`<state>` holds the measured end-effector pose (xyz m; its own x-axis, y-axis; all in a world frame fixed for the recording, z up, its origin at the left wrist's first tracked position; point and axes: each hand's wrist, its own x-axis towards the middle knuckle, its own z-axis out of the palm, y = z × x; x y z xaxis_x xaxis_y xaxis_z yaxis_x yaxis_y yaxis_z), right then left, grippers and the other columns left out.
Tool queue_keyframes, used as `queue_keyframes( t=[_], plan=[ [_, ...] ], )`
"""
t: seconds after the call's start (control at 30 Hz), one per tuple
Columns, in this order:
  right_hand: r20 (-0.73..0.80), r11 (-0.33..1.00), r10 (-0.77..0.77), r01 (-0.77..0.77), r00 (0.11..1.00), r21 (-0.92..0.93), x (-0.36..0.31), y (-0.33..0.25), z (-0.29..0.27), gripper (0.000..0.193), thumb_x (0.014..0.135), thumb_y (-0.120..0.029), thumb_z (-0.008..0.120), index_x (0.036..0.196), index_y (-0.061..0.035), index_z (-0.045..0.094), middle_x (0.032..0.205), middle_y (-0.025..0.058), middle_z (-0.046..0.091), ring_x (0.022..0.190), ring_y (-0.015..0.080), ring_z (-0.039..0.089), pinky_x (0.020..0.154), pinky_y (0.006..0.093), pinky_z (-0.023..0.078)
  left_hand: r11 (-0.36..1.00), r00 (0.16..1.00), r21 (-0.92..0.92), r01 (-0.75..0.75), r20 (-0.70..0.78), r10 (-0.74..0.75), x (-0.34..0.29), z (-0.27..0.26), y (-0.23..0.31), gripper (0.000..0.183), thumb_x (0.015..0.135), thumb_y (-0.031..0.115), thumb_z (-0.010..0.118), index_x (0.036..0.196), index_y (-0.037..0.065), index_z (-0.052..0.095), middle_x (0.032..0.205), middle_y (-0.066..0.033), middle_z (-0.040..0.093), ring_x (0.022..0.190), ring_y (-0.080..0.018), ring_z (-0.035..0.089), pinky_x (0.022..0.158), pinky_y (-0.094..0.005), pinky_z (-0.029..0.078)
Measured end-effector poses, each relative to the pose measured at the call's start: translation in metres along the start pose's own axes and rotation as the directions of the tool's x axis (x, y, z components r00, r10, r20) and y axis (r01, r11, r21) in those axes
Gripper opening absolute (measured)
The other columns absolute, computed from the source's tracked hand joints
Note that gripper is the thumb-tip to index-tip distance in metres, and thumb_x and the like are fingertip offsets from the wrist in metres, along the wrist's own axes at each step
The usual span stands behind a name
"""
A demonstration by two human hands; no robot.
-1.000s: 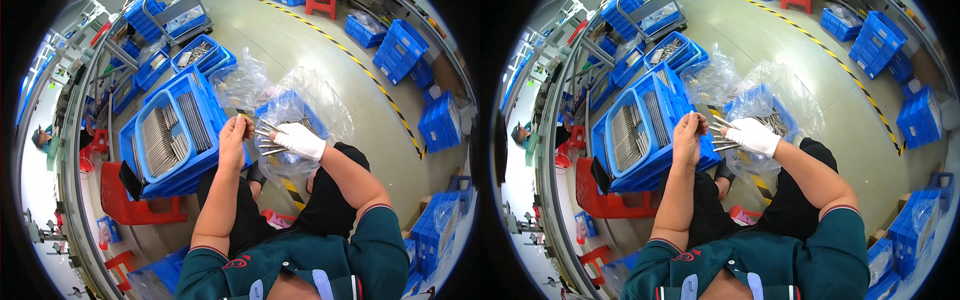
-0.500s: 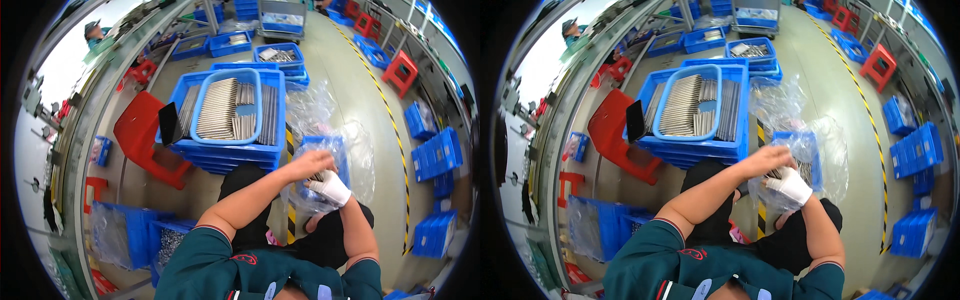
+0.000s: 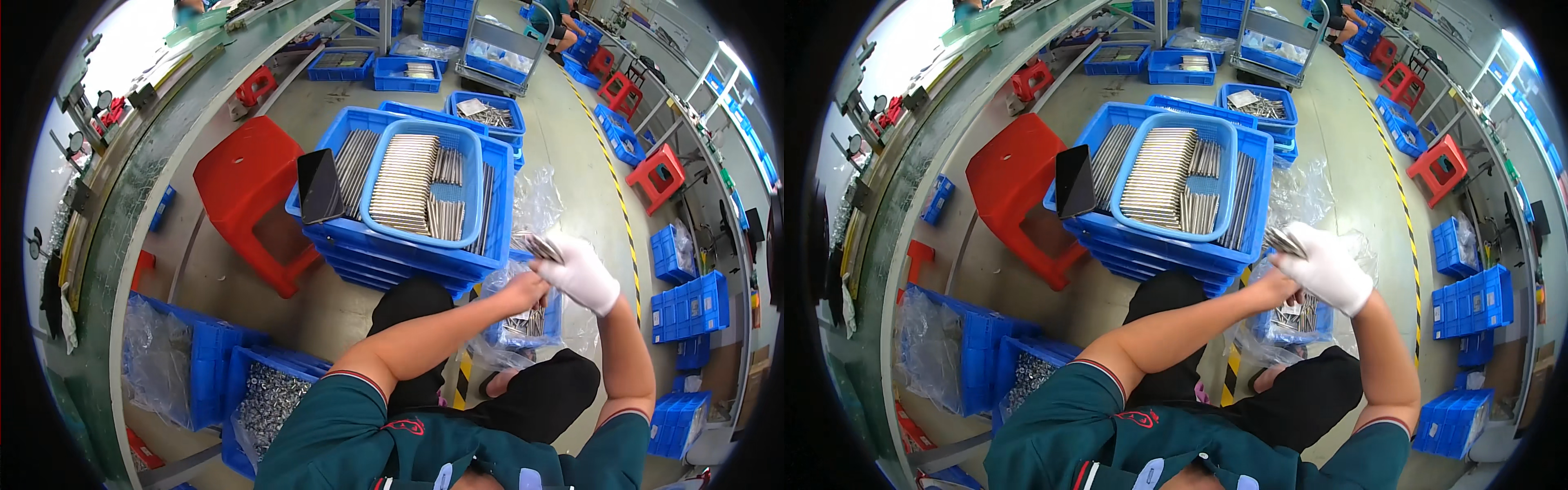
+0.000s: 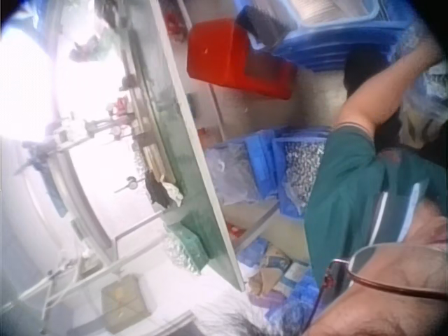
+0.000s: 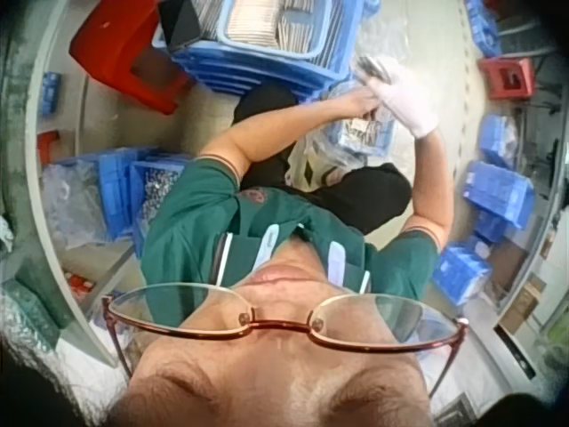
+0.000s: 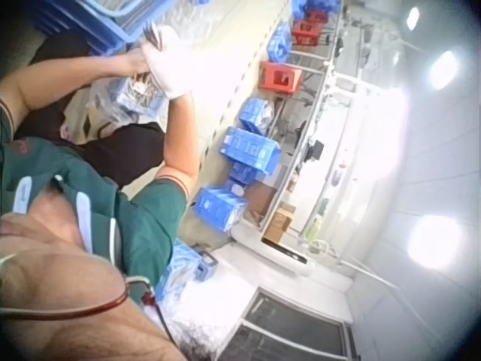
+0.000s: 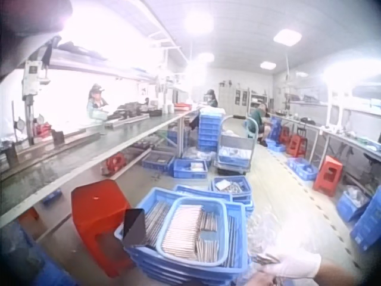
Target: The person sits on a red stool in a factory setting, handling small cylindrical metal parts. They pick up handfuls of parts from a plastic bag, inspect them, and place them into a blue plastic crate. The person repeats this process of picking, inspecting, and placing parts throughout the video.
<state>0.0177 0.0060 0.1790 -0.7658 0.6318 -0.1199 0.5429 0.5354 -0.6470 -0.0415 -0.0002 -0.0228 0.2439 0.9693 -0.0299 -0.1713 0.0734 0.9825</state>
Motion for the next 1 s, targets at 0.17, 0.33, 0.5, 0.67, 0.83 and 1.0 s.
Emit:
queue_keyframes(
  t=[0.17,0.33,0.5,0.67,0.83,1.0],
  plan=[
    [0.031,0.959,-0.184,0.186,0.982,-0.212,0.104,-0.026,0.030,0.026,0.077,-0.025,0.062,0.089,-0.0026,0.056,0.080,0.0208,0.060,0.079,0.0385,0.059,0.071,0.0404,0.046,0.973,0.999,0.227,-0.046,0.023,0.041,-0.012,0.003,0.019,0.033,0.096,0.030,0.042,0.087,0.001,0.056,0.063,-0.0079,0.061,0.056,-0.0170,0.059,0.053,-0.0320,0.047],
    [0.030,0.910,-0.215,0.211,0.976,-0.357,0.194,-0.033,0.071,0.032,0.078,-0.026,0.060,0.096,0.0004,0.060,0.091,0.0243,0.063,0.089,0.0387,0.061,0.082,0.0422,0.047,0.943,0.996,0.319,-0.089,0.048,0.078,-0.022,-0.004,0.030,0.026,0.091,0.023,0.045,0.090,0.001,0.060,0.065,-0.0103,0.062,0.058,-0.0224,0.060,0.059,-0.0359,0.048],
    [0.079,0.881,-0.186,0.202,0.979,-0.429,0.238,-0.042,0.091,0.031,0.079,-0.025,0.061,0.097,-0.0001,0.061,0.093,0.0236,0.064,0.091,0.0378,0.061,0.083,0.0417,0.047,0.909,0.965,0.345,-0.235,-0.026,0.259,-0.017,-0.002,0.013,0.023,0.085,0.019,0.048,0.094,0.003,0.062,0.088,-0.0208,0.065,0.082,-0.0366,0.062,0.073,-0.0456,0.048],
    [0.109,0.901,-0.165,0.195,0.980,-0.388,0.247,-0.052,0.099,0.031,0.079,-0.025,0.063,0.098,-0.0005,0.063,0.096,0.0226,0.064,0.093,0.0364,0.062,0.084,0.0408,0.047,0.836,0.873,0.337,-0.433,-0.075,0.482,-0.014,0.004,-0.001,0.027,0.084,0.022,0.051,0.102,0.006,0.063,0.104,-0.0233,0.063,0.097,-0.0387,0.060,0.080,-0.0453,0.048],
    [0.053,0.882,-0.335,0.333,0.941,-0.335,0.255,-0.026,0.109,0.029,0.079,-0.021,0.064,0.101,-0.0016,0.065,0.096,0.0198,0.064,0.094,0.0348,0.061,0.085,0.0404,0.046,0.880,0.968,0.411,-0.239,0.032,0.248,-0.005,0.004,-0.008,0.034,0.083,0.029,0.056,0.108,0.006,0.062,0.109,-0.0218,0.062,0.101,-0.0382,0.058,0.084,-0.0444,0.047],
    [-0.012,0.818,-0.426,0.380,0.904,-0.432,0.248,-0.029,0.108,0.026,0.078,-0.020,0.066,0.100,-0.0045,0.066,0.093,0.0160,0.063,0.092,0.0331,0.060,0.083,0.0395,0.047,0.918,0.983,0.359,-0.171,0.006,0.181,-0.012,0.001,0.001,0.038,0.084,0.032,0.056,0.111,0.006,0.062,0.111,-0.0229,0.062,0.104,-0.0375,0.058,0.087,-0.0425,0.046]
  ],
)
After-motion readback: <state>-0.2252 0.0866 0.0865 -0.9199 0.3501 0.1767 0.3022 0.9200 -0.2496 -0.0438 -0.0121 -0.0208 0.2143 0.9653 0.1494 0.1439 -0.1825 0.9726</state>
